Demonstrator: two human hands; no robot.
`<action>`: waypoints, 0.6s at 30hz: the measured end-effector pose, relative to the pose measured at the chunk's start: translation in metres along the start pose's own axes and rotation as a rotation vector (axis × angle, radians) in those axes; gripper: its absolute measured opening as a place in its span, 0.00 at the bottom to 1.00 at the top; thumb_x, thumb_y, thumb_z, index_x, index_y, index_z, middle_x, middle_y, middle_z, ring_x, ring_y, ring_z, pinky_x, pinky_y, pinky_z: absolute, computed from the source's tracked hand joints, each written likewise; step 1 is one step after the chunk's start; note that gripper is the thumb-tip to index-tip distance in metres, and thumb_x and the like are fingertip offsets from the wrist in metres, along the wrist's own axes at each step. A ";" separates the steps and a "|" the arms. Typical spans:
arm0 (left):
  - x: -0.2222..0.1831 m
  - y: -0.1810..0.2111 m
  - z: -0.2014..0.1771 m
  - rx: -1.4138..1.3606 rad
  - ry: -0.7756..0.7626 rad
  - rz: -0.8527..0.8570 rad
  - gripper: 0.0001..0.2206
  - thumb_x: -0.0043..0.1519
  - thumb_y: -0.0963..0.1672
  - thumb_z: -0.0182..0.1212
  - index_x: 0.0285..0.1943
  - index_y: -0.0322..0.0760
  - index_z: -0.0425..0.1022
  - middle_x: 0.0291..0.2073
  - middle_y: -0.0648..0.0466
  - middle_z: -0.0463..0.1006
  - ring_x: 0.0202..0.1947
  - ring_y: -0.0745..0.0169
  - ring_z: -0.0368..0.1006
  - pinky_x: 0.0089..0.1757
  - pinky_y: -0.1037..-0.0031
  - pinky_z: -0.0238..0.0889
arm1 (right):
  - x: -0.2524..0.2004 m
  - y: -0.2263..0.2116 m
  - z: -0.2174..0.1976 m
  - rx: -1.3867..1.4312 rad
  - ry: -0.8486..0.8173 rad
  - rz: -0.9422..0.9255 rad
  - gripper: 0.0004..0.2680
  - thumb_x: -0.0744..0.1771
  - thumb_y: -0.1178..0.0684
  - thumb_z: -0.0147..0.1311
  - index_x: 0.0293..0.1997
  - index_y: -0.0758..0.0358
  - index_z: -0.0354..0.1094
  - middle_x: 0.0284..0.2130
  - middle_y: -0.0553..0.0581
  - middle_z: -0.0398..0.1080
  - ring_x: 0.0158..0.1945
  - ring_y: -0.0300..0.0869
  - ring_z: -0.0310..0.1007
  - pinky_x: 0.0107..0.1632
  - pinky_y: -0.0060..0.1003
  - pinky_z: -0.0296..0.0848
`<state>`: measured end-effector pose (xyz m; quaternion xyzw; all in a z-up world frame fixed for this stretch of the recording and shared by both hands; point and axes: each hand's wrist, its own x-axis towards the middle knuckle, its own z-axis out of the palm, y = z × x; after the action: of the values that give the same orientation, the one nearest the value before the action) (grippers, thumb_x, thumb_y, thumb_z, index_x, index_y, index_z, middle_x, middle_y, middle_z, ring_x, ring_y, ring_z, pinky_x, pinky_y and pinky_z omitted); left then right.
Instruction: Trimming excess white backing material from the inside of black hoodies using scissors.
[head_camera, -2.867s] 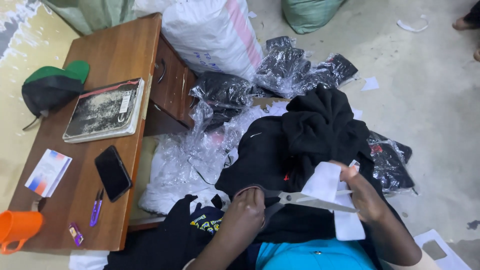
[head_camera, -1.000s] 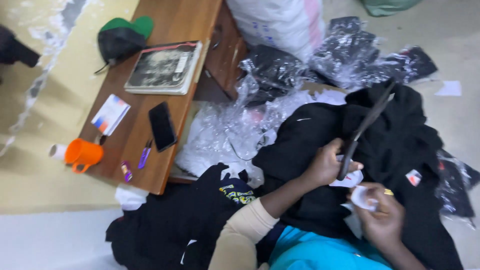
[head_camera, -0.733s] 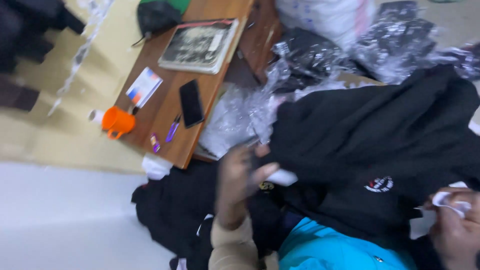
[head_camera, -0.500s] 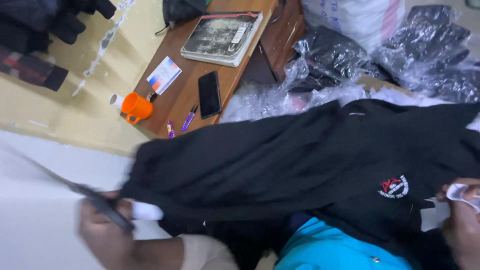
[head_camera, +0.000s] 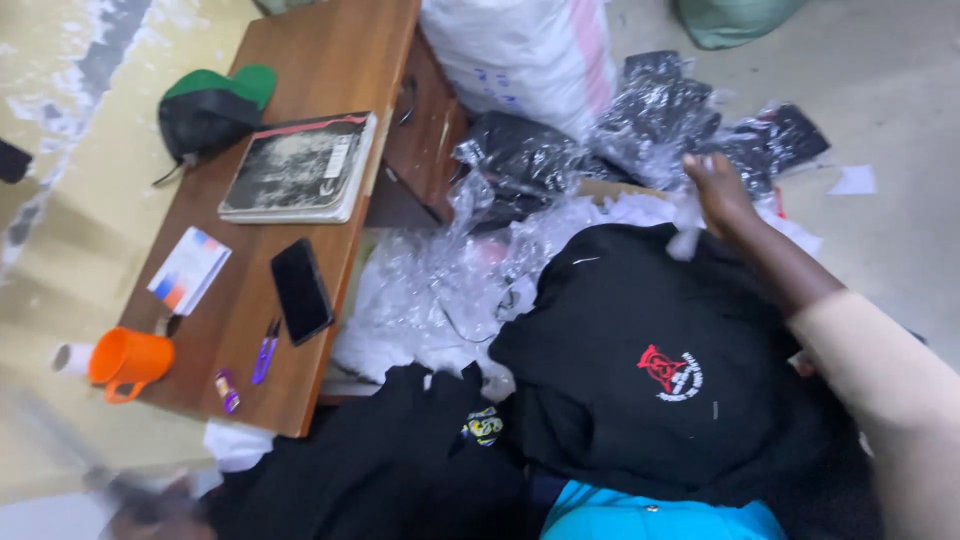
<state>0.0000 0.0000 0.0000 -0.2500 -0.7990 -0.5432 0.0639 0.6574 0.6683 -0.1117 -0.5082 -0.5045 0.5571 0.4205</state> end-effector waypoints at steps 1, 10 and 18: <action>0.004 0.018 0.042 -0.068 -0.065 -0.041 0.09 0.65 0.37 0.57 0.53 0.32 0.73 0.37 0.48 0.77 0.31 0.58 0.73 0.39 0.73 0.69 | 0.032 0.009 0.006 -0.076 0.102 -0.111 0.20 0.73 0.41 0.52 0.62 0.72 0.57 0.51 0.65 0.62 0.54 0.50 0.64 0.58 0.50 0.66; -0.171 0.261 0.271 -0.539 -1.365 -0.718 0.13 0.58 0.36 0.70 0.49 0.28 0.72 0.32 0.45 0.76 0.27 0.60 0.72 0.34 0.70 0.68 | -0.059 0.038 -0.025 -1.228 -0.345 0.013 0.16 0.73 0.40 0.44 0.63 0.55 0.70 0.53 0.64 0.78 0.54 0.62 0.79 0.56 0.55 0.75; -0.283 0.304 0.361 -0.621 -1.710 -0.455 0.13 0.62 0.46 0.69 0.45 0.36 0.72 0.31 0.52 0.80 0.28 0.70 0.74 0.29 0.81 0.59 | -0.278 -0.025 -0.046 -1.048 -0.276 -0.016 0.17 0.64 0.38 0.64 0.36 0.65 0.69 0.32 0.61 0.76 0.35 0.54 0.76 0.44 0.49 0.75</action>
<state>0.4488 0.3180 0.0037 -0.4081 -0.4236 -0.3634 -0.7224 0.7375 0.4053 -0.0466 -0.5681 -0.7692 0.2891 0.0446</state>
